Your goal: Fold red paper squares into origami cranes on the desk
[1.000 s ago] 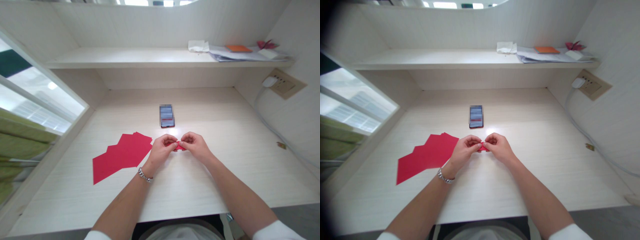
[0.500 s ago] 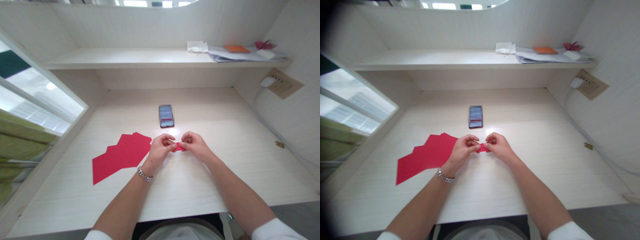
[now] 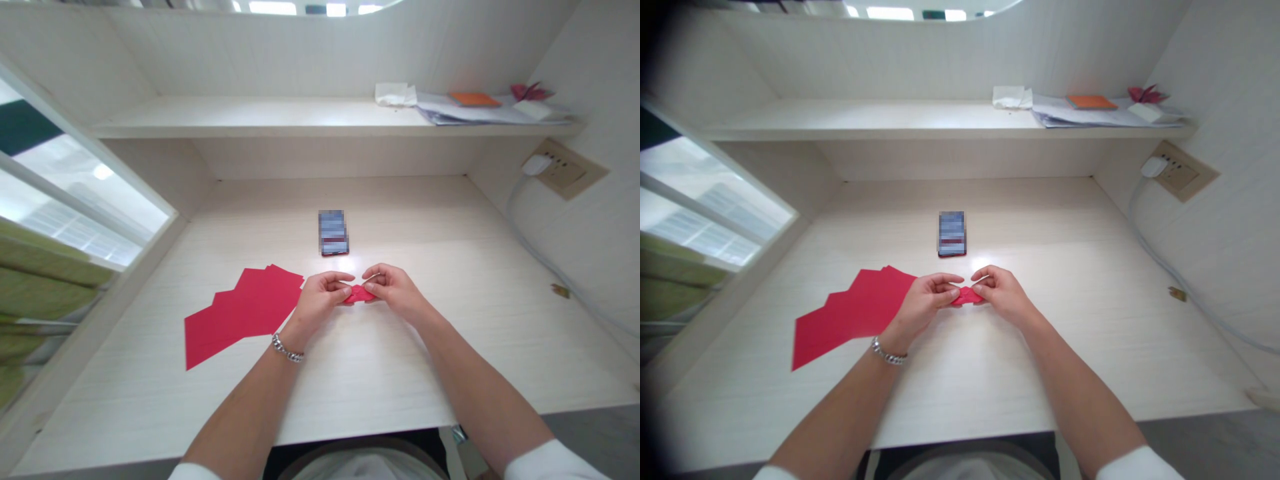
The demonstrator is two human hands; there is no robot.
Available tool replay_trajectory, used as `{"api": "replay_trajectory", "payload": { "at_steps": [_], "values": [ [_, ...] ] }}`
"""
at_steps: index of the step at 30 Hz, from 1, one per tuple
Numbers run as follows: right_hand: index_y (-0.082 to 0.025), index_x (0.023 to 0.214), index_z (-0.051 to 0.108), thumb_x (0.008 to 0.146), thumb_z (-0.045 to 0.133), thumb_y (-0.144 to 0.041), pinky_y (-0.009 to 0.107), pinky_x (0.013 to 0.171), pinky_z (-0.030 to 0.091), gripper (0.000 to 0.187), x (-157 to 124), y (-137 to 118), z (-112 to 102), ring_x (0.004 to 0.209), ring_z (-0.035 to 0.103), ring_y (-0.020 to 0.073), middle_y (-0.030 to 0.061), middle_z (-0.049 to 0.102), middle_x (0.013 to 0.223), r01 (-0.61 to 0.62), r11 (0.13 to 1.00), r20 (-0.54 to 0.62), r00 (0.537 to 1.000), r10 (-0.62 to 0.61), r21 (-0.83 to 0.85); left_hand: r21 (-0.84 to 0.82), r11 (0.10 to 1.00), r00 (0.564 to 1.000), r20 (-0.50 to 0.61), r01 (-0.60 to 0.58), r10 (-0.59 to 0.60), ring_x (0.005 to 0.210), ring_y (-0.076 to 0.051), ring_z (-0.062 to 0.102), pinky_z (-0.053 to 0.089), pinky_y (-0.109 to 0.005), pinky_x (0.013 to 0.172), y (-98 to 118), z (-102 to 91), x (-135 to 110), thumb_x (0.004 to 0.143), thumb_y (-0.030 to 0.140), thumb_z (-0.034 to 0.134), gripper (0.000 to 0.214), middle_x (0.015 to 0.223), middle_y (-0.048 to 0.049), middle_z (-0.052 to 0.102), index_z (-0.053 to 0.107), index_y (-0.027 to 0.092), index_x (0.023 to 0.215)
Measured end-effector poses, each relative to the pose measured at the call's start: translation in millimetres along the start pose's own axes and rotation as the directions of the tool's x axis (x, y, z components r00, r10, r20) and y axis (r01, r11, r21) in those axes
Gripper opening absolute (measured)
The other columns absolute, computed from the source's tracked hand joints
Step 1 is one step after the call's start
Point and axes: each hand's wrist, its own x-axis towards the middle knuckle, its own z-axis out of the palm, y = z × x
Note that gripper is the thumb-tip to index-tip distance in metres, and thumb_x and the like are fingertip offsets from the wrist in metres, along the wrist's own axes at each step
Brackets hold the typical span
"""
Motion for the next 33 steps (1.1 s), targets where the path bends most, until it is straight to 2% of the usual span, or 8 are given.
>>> {"api": "replay_trajectory", "payload": {
  "at_steps": [4,6,9,11,15,20,28,33],
  "values": [
    [-0.018,0.096,0.063,0.073,0.070,-0.035,0.033,0.067,0.053,0.030,2.3,2.5,-2.3,0.066,0.066,0.0167,0.0029,0.070,0.073,0.022,1.000,0.002,1.000,-0.022,-0.010,0.021,0.999,1.000,-0.007,-0.025,0.025,0.068,-0.019,0.069,0.058,-0.034,0.069,0.7,-1.1,-0.1,0.065,0.023,0.079,0.035,0.074,-0.0084,0.072,0.069,0.010,0.096],
    [-0.019,0.096,0.064,0.076,0.068,-0.037,0.037,0.075,0.054,0.027,2.3,1.9,-2.6,0.076,0.067,0.0196,0.0053,0.071,0.081,0.098,0.994,-0.104,0.989,-0.103,-0.056,0.074,0.995,0.995,-0.072,-0.064,0.069,0.071,-0.020,0.070,0.058,-0.033,0.070,0.5,-0.7,0.1,0.067,0.026,0.079,0.036,0.077,-0.0091,0.074,0.069,0.011,0.098],
    [-0.021,0.090,0.069,0.079,0.065,-0.037,0.039,0.085,0.051,0.019,-0.9,-0.3,1.2,0.089,0.065,0.0234,0.0081,0.071,0.095,0.223,0.919,-0.328,0.885,-0.330,-0.324,0.157,0.977,0.965,-0.196,-0.144,0.173,0.077,-0.021,0.071,0.058,-0.034,0.073,-0.6,2.6,-0.6,0.070,0.030,0.077,0.038,0.085,-0.0103,0.075,0.068,0.012,0.103],
    [-0.023,0.092,0.073,0.081,0.063,-0.036,0.039,0.085,0.051,0.019,-3.6,-0.4,7.4,0.092,0.065,0.0249,0.0086,0.071,0.098,0.242,0.882,-0.307,0.873,-0.380,-0.404,0.193,0.962,0.942,-0.238,-0.194,0.237,0.082,-0.022,0.071,0.058,-0.035,0.078,-1.2,6.9,-2.4,0.073,0.032,0.074,0.039,0.091,-0.0103,0.075,0.068,0.014,0.106],
    [-0.023,0.102,0.073,0.081,0.064,-0.039,0.039,0.088,0.051,0.028,-4.3,3.5,21.2,0.097,0.065,0.0249,0.0072,0.072,0.105,0.193,0.966,-0.165,0.961,-0.221,-0.172,0.324,0.906,0.911,-0.219,-0.271,0.350,0.092,-0.021,0.070,0.056,-0.032,0.085,-0.1,17.5,-9.6,0.077,0.032,0.070,0.033,0.101,-0.0082,0.074,0.069,0.018,0.107],
    [-0.019,0.100,0.073,0.078,0.068,-0.043,0.038,0.089,0.051,0.034,0.2,4.6,22.4,0.096,0.066,0.0235,0.0084,0.073,0.103,0.109,0.984,-0.123,0.988,-0.092,0.142,0.455,0.827,0.912,-0.071,-0.331,0.404,0.102,-0.023,0.065,0.052,-0.033,0.090,2.8,23.1,-16.0,0.085,0.030,0.061,0.028,0.114,-0.0066,0.070,0.070,0.024,0.110],
    [-0.016,0.086,0.073,0.068,0.076,-0.038,0.032,0.071,0.054,0.029,1.3,0.3,13.6,0.069,0.066,0.0161,0.0051,0.072,0.076,0.007,0.994,-0.182,0.983,0.013,0.110,0.583,0.740,0.860,-0.131,-0.336,0.493,0.095,-0.021,0.063,0.052,-0.030,0.078,7.3,8.1,-10.2,0.079,0.032,0.068,0.028,0.107,-0.0082,0.068,0.070,0.023,0.105],
    [-0.014,0.083,0.072,0.068,0.076,-0.038,0.031,0.070,0.054,0.028,-1.0,-3.0,14.9,0.068,0.065,0.0153,0.0043,0.070,0.072,-0.005,0.999,-0.083,0.996,0.009,0.043,0.386,0.874,0.943,-0.026,-0.297,0.332,0.087,-0.019,0.067,0.054,-0.031,0.080,1.6,4.3,-2.5,0.078,0.032,0.069,0.022,0.096,-0.0084,0.072,0.071,0.017,0.094]
  ]
}}
